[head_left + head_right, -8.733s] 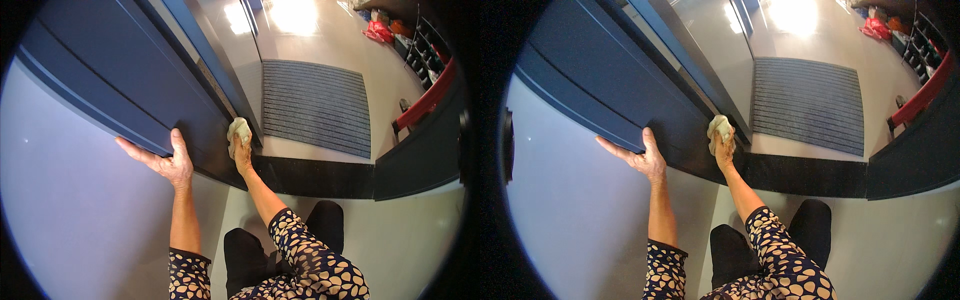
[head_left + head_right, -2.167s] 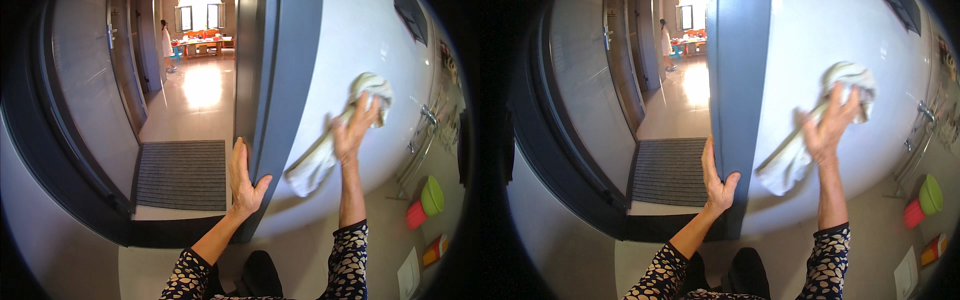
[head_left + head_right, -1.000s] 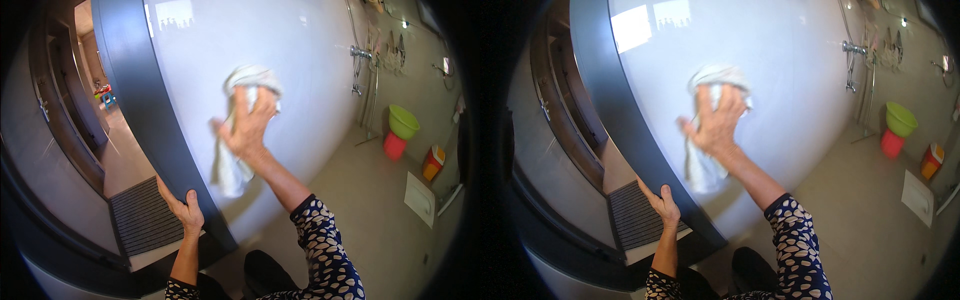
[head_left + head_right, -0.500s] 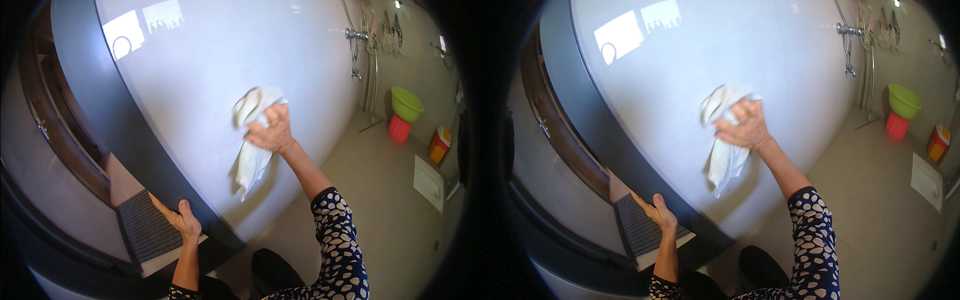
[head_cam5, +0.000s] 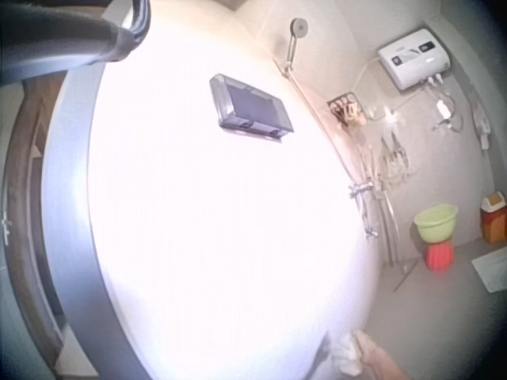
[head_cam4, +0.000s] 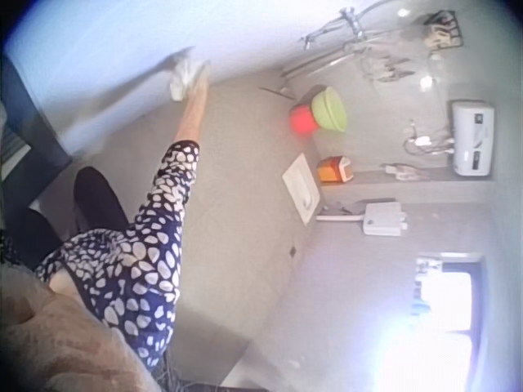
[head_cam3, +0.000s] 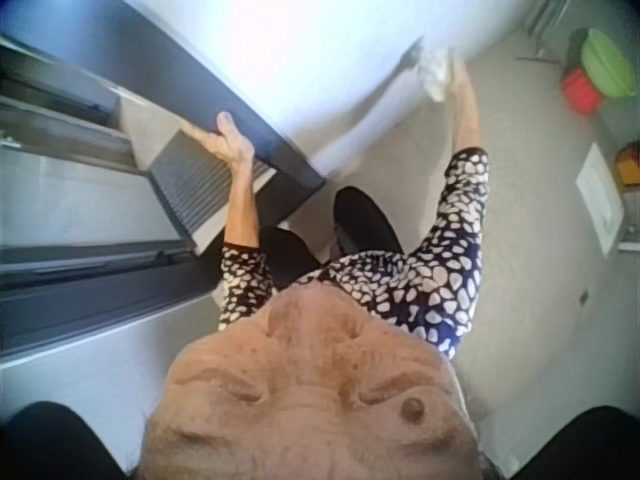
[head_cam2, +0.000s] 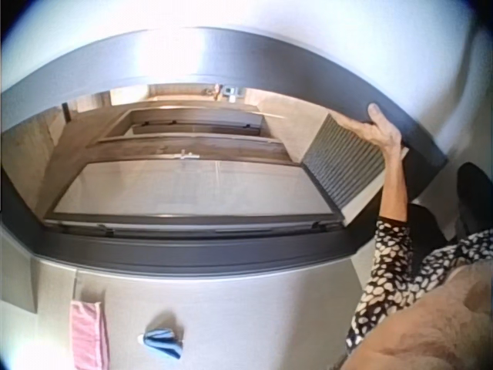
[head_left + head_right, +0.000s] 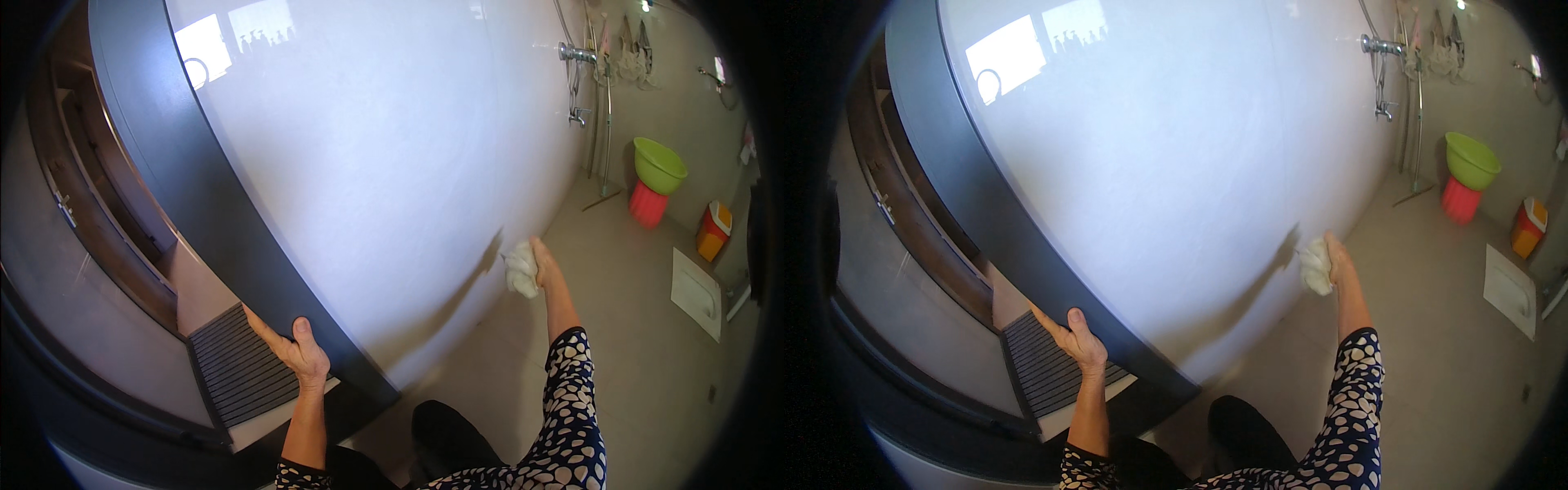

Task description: The person wipes a bathroom wall and sink area using a white cloth. They clean the wall above the sink, the sink basin, and the wall near the shower door, moving methodically across the surfaces.

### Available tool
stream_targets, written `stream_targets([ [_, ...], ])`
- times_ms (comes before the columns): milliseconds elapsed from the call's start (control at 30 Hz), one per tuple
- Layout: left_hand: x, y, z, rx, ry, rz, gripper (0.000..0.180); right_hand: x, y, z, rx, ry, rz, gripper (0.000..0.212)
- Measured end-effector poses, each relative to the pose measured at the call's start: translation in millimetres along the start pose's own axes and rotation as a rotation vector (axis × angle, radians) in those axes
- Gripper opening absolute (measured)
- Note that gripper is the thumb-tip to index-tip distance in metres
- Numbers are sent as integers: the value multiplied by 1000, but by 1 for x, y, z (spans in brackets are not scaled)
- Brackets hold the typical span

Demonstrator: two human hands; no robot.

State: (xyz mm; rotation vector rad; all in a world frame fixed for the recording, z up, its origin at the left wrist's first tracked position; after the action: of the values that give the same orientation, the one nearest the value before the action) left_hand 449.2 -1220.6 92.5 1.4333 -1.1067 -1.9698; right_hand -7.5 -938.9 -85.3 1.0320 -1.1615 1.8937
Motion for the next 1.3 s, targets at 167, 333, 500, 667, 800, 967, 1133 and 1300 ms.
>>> stream_targets([
  [167,-9,2,6,16,66,-3,79,95,-102,113,-92,-78,-770,36],
  [333,-9,4,0,-7,36,-15,78,100,-239,226,-156,-389,-1586,38],
  [500,-12,-1,5,-15,-65,-65,75,83,-288,262,-325,-518,-2084,35],
  [667,-20,-1,1,-38,-75,-81,78,113,-279,268,-299,-662,-2024,27],
  [800,-17,-8,-5,-67,-14,-79,83,119,-245,254,-529,-573,-1963,32],
  [967,-13,-9,-10,-55,13,-83,83,134,-158,206,-772,-560,-1562,45],
  [1133,-1,-6,-4,-28,-33,-71,81,110,-43,122,-793,-704,-1014,42],
  [1300,-8,-1,2,-16,16,-37,81,70,-74,133,-627,-475,-1140,41],
])
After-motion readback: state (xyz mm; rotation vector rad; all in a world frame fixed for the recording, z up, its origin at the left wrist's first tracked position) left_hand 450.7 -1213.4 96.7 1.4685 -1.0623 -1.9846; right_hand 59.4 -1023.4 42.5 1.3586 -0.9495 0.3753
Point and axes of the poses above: each hand's wrist, its own y-axis towards the middle knuckle, its own z-axis out of the palm, x = y × z, the point moved 5 cm from there along y, towards the middle knuckle, and after that the axes turned 8 degrees about -y, right-handed, at the moved point
